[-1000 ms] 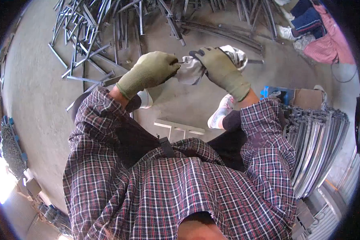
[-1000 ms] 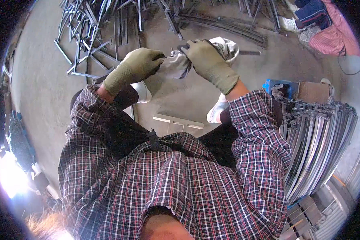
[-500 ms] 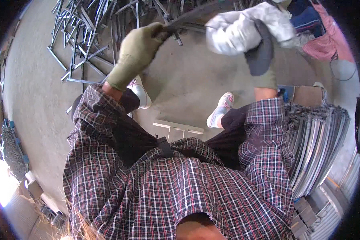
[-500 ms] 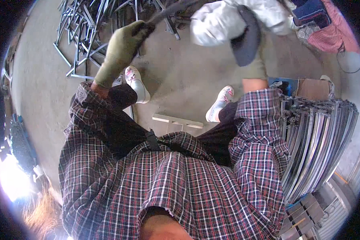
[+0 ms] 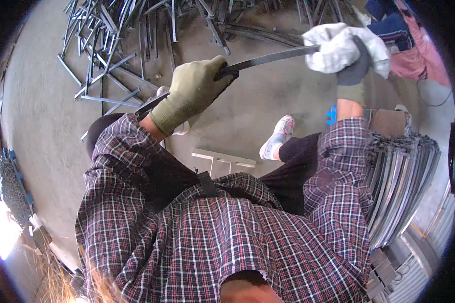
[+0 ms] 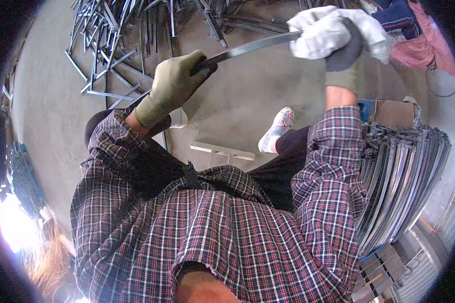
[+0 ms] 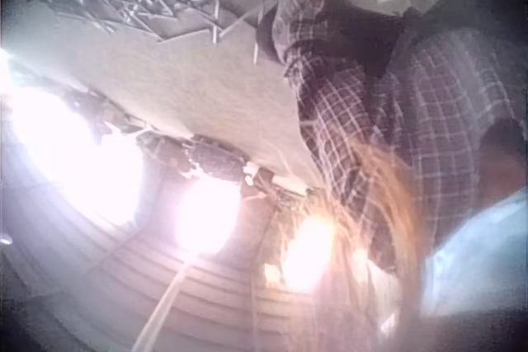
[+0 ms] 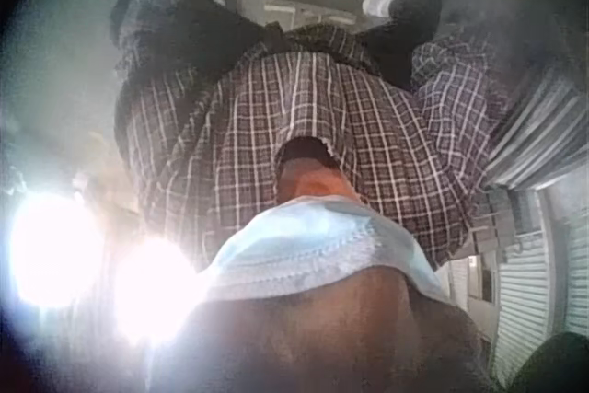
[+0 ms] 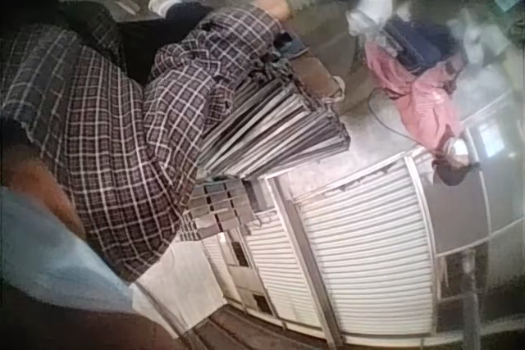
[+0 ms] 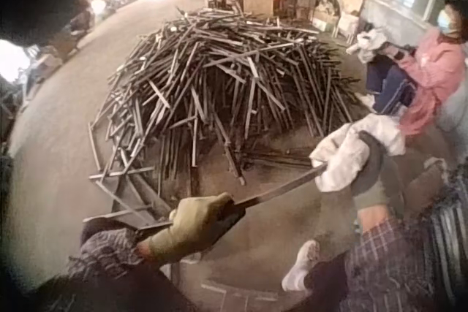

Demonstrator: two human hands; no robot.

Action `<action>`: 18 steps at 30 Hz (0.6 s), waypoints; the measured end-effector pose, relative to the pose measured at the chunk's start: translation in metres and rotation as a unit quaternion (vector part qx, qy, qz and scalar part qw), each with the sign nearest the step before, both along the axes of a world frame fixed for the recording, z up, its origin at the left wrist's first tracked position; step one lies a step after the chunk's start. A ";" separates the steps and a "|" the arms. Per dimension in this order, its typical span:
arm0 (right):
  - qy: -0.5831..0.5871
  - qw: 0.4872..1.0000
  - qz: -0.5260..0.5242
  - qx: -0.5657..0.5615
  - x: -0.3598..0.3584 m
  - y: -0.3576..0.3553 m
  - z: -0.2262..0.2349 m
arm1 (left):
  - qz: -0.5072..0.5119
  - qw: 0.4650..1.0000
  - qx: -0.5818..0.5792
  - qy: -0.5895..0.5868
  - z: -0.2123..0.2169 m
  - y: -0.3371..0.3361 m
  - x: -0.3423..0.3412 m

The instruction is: Picking up individual curved metal parts from a pile, wiping them with a cloth, and stacking them neatly on a pallet.

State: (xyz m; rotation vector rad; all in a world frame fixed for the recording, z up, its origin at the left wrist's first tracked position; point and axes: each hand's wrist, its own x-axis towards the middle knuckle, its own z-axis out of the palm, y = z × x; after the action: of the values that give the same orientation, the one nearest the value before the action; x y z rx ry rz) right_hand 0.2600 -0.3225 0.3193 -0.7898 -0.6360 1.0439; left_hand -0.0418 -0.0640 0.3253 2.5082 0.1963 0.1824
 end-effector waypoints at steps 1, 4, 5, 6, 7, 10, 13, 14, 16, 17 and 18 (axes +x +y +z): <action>-0.013 0.987 -0.157 -0.012 -0.024 0.026 0.000 | 0.011 1.000 -0.001 0.004 -0.003 0.000 0.003; -0.031 0.932 -0.351 -0.082 -0.103 0.072 -0.015 | 0.015 0.999 -0.031 -0.027 -0.002 -0.006 0.009; -0.139 0.918 -0.352 -0.118 -0.127 0.081 -0.021 | 0.012 0.999 -0.036 -0.028 0.001 -0.010 0.012; -0.320 0.872 -0.337 -0.153 -0.136 0.080 -0.021 | 0.006 0.999 -0.039 -0.026 -0.002 -0.013 0.016; -0.245 0.912 -0.303 -0.128 -0.129 0.080 -0.019 | -0.008 0.995 -0.092 -0.049 -0.004 -0.013 0.016; -0.216 0.975 0.025 -0.035 -0.026 0.033 0.019 | -0.032 0.975 -0.218 -0.032 0.010 -0.027 0.025; 0.011 0.996 0.069 0.061 -0.013 0.033 0.037 | -0.051 0.969 -0.235 0.059 0.000 -0.026 0.014; 0.104 0.980 -0.167 0.005 -0.021 0.009 0.036 | -0.048 0.969 -0.233 0.059 -0.004 -0.022 0.013; 0.083 0.977 -0.195 -0.012 -0.067 0.020 0.058 | -0.028 0.975 -0.220 0.004 -0.012 -0.016 0.011; 0.059 0.973 -0.224 -0.024 -0.085 0.035 0.066 | 0.000 0.969 -0.242 0.057 -0.014 -0.010 0.009; 0.025 0.970 -0.238 -0.038 -0.094 0.038 0.062 | -0.010 0.967 -0.247 0.055 -0.013 -0.014 0.014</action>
State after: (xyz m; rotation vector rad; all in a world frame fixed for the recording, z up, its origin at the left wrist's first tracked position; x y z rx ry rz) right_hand 0.1656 -0.2843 0.3808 -0.9236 -0.3384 0.6467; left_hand -0.0279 -0.0777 0.3128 2.0215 0.2295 -0.0168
